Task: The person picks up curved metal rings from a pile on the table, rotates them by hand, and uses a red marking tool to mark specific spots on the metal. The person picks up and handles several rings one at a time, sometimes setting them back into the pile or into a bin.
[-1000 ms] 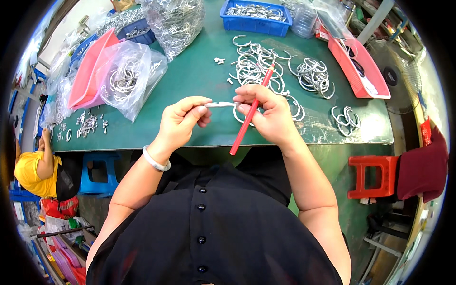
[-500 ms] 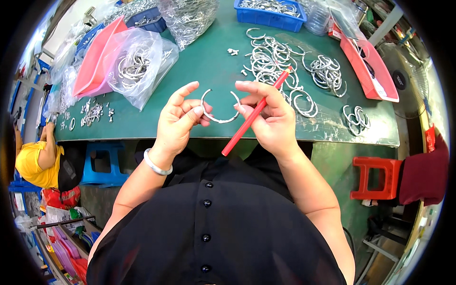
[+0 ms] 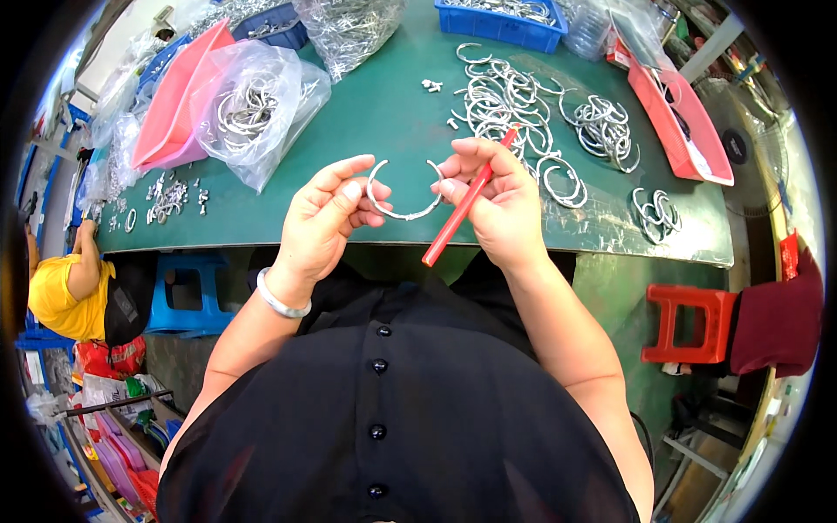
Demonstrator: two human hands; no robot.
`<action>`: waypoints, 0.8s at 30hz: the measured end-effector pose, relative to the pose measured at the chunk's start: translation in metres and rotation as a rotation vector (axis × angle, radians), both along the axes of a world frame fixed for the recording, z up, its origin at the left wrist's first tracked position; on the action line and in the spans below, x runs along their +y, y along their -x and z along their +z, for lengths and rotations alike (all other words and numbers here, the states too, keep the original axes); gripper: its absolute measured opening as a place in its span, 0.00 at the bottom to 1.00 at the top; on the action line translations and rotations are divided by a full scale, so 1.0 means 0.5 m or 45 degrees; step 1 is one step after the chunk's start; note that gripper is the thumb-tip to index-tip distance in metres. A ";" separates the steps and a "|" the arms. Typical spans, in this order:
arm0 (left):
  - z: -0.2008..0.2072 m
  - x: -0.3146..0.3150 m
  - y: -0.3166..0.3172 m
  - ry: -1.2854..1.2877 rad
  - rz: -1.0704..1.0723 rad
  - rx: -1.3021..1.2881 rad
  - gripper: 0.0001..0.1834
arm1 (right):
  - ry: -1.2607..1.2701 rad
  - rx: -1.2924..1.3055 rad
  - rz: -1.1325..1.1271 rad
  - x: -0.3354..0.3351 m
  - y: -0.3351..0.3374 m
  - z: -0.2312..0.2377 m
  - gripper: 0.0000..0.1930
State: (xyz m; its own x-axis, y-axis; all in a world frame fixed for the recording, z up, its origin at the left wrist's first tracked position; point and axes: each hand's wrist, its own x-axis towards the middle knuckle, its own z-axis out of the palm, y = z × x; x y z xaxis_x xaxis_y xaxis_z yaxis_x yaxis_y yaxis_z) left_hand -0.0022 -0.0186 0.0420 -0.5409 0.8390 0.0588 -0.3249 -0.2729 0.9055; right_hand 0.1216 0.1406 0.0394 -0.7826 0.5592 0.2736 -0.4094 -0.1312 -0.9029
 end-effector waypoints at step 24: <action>0.019 -0.003 -0.005 0.240 -0.011 -0.036 0.10 | 0.243 -0.075 0.022 -0.015 -0.006 0.007 0.17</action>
